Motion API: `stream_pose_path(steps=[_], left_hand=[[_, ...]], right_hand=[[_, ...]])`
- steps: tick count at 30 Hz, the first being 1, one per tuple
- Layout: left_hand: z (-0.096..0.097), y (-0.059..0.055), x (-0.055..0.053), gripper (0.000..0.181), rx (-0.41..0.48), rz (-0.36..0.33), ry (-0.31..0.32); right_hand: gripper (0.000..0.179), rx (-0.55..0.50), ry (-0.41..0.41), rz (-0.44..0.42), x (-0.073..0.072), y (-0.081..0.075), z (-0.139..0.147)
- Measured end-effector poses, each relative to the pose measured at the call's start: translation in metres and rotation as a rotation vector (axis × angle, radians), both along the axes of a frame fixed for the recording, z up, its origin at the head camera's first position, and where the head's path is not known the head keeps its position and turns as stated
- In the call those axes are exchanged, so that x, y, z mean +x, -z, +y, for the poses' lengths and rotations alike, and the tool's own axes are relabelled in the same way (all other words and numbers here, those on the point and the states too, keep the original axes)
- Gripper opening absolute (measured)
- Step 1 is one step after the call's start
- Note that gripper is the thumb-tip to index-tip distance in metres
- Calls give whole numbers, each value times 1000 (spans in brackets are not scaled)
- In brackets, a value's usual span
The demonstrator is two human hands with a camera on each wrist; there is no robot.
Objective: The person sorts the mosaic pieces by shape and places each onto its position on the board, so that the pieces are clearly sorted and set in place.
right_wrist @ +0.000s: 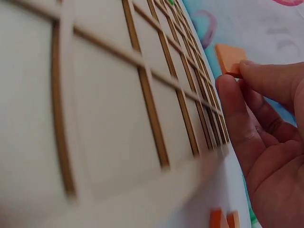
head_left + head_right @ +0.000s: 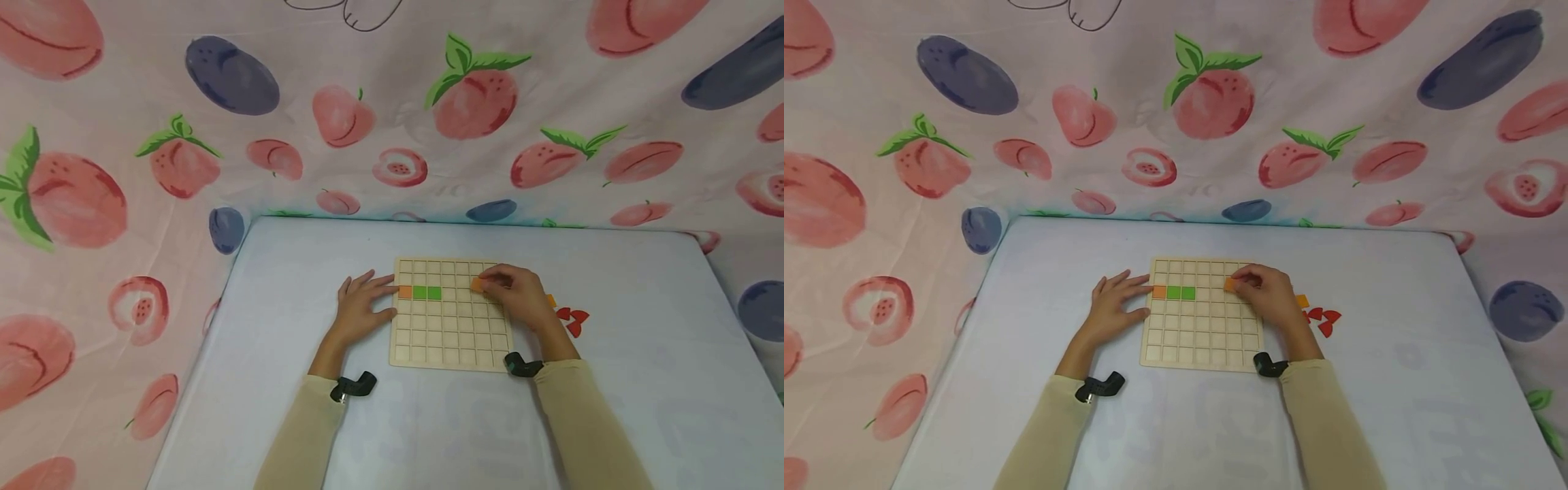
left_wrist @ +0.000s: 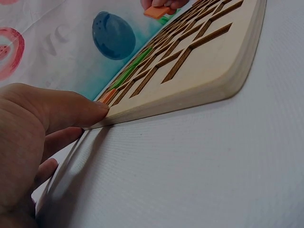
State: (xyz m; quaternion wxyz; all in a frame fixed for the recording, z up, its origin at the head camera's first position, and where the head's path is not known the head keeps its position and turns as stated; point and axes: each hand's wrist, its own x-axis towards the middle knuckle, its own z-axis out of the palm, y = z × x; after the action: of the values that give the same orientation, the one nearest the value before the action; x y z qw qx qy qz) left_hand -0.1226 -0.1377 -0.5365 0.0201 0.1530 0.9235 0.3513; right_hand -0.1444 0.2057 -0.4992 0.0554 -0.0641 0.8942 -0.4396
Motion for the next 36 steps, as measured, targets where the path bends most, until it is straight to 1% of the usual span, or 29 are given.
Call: stream_pose_path(steps=[3, 6, 12, 16, 18, 21, 26, 30, 36], left_hand=[[0, 0, 0, 44, 4, -1, 2], [0, 0, 0, 45, 8, 1, 5], [0, 0, -1, 45, 4, -6, 1], [-1, 0, -1, 46, 5, -9, 0], [-1, 0, -1, 46, 5, -8, 4], [0, 0, -1, 46, 10, -9, 9], [0, 0, 0, 45, 8, -12, 2], [0, 0, 0, 45, 9, -9, 0], [-1, 1, -1, 45, 6, -13, 2]], right_hand=[[24, -39, -24, -27, -1, -1, -7], [24, -93, -27, -68, -3, 2, -15], [21, -211, -13, -133, -7, 11, -30], [19, -286, 1, -176, -7, 15, -40], [19, -307, 0, -193, -7, 17, -43], [18, -311, -4, -208, -6, 20, -46], [16, -257, -7, -208, -7, 22, -46], [15, -222, -27, -222, -9, 20, -45], [17, -233, -32, -274, -12, 17, -43]])
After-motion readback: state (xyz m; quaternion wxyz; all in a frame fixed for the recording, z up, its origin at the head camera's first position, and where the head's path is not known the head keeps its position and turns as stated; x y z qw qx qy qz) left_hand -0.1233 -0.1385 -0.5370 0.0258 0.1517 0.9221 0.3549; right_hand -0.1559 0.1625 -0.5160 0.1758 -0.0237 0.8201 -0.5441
